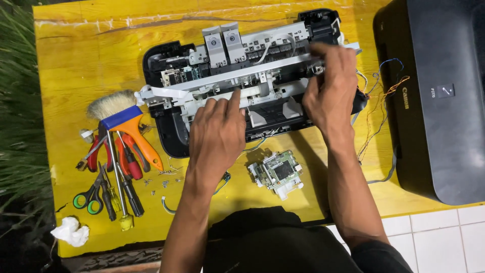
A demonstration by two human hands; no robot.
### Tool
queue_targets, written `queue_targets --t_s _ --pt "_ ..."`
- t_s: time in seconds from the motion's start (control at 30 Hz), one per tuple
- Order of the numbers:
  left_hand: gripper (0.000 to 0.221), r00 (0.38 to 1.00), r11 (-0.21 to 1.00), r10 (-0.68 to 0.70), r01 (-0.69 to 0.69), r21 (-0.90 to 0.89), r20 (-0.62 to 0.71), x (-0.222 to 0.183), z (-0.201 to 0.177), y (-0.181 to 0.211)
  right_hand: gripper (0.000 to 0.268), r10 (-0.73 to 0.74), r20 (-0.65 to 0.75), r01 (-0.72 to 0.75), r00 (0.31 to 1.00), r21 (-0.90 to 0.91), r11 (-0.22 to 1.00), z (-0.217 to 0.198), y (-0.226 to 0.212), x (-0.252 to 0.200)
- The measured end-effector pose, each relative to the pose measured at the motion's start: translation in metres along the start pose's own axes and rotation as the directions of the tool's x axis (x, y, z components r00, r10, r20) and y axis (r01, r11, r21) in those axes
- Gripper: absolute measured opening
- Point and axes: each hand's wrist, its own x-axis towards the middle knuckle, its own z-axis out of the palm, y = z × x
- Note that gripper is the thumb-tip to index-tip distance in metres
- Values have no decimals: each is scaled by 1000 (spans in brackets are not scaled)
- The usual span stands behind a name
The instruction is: Disassembling a printer to access and remove the internal circuit board and associated wiring.
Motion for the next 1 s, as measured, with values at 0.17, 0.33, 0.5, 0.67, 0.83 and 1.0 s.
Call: queue_targets --t_s 0.17,0.33,0.5,0.67,0.83,1.0 --pt "47 984 996 -50 36 83 173 5 -1 1 74 94 76 -89 993 -74 993 4 3 4" --pt "32 982 997 -67 60 41 177 4 1 0 67 68 121 -50 990 -146 988 8 7 3" --pt "29 1000 1000 -12 12 6 22 4 -2 1 62 61 122 -48 991 -101 994 3 2 3" --pt "31 1000 1000 -26 26 1 7 2 5 2 42 -153 133 157 979 -19 987 -8 -8 4" --pt "29 1000 1000 -7 7 28 -16 1 4 3 39 -250 353 259 902 21 966 -19 -16 12" --pt "34 999 999 -34 33 30 33 2 6 2 48 -275 484 321 831 -13 947 -16 -18 19"
